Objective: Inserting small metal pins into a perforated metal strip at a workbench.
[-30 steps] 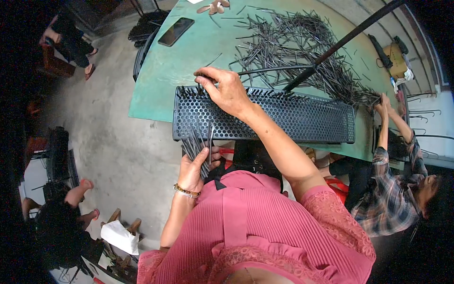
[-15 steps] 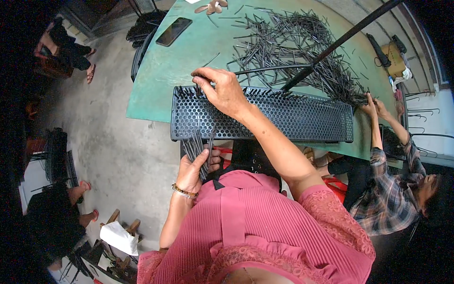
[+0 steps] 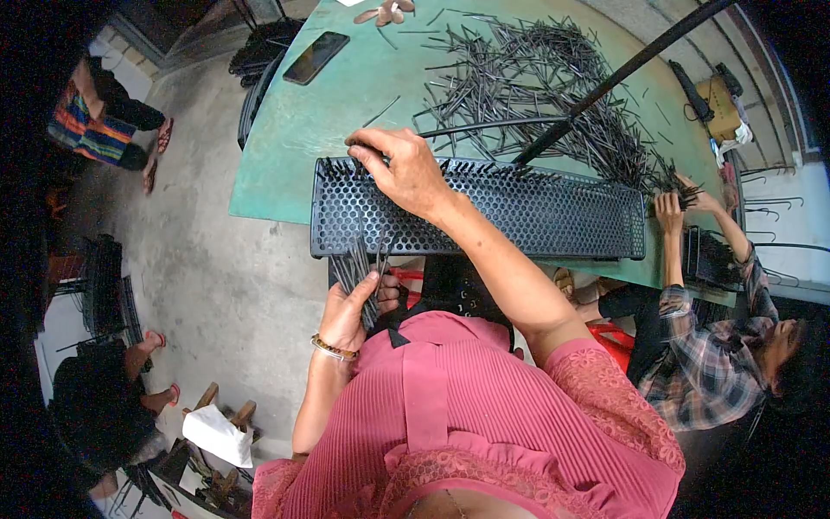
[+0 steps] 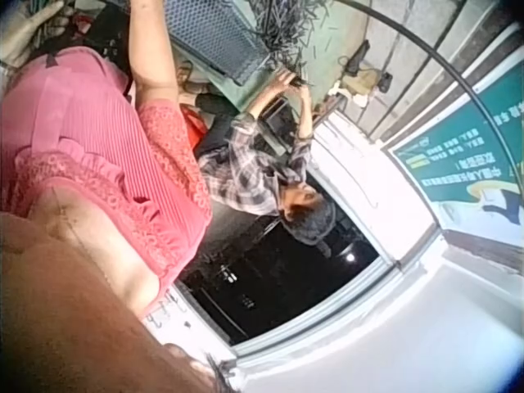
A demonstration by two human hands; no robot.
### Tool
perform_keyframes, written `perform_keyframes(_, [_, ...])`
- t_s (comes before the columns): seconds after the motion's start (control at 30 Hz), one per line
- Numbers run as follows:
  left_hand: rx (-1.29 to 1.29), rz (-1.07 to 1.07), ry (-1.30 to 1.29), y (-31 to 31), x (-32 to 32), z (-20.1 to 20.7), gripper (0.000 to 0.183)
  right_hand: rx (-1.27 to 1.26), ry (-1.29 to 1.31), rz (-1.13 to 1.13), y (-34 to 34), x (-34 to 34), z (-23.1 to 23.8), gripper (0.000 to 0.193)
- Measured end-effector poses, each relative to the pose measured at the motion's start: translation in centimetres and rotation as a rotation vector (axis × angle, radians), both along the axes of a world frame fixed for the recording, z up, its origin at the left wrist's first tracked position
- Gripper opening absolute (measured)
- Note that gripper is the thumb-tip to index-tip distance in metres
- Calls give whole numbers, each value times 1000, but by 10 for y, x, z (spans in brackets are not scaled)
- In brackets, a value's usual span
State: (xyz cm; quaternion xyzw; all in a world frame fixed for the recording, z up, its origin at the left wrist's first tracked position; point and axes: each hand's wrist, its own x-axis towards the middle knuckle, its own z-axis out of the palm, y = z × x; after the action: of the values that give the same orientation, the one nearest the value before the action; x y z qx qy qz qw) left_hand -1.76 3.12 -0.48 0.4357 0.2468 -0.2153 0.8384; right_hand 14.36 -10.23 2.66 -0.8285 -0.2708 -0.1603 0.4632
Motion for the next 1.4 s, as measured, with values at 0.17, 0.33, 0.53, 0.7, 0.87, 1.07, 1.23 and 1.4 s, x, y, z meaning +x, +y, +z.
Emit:
perform_keyframes(0.17, [-8,1,11,1,-1,-2,23,-71,-91,17,4,-2,-15,17])
perform_keyframes(0.33, [-4,-18,-7,2,0,-1,24,-97,-156,38,8,-3,-20,22])
perform_keyframes(0.53, [2,-14,-26,1,0,0,25,-173,-267,105,8,-3,-23,23])
perform_keyframes(0.7, [14,111,-104,1,0,4,22,1,-82,14,0,-19,-6,15])
perform_keyframes(0.87, [25,194,-209,2,7,6,22,13,889,206,-17,-50,4,29])
perform_keyframes(1.07, [-30,-5,-131,-7,8,11,34,259,898,243,-23,-45,-1,24])
perform_keyframes(1.23, [-146,-73,-48,-10,7,-1,39,424,561,25,-28,-16,9,22])
perform_keyframes(1.4, [-135,-42,-2,-13,5,-2,38,295,337,-83,-18,-4,-6,19])
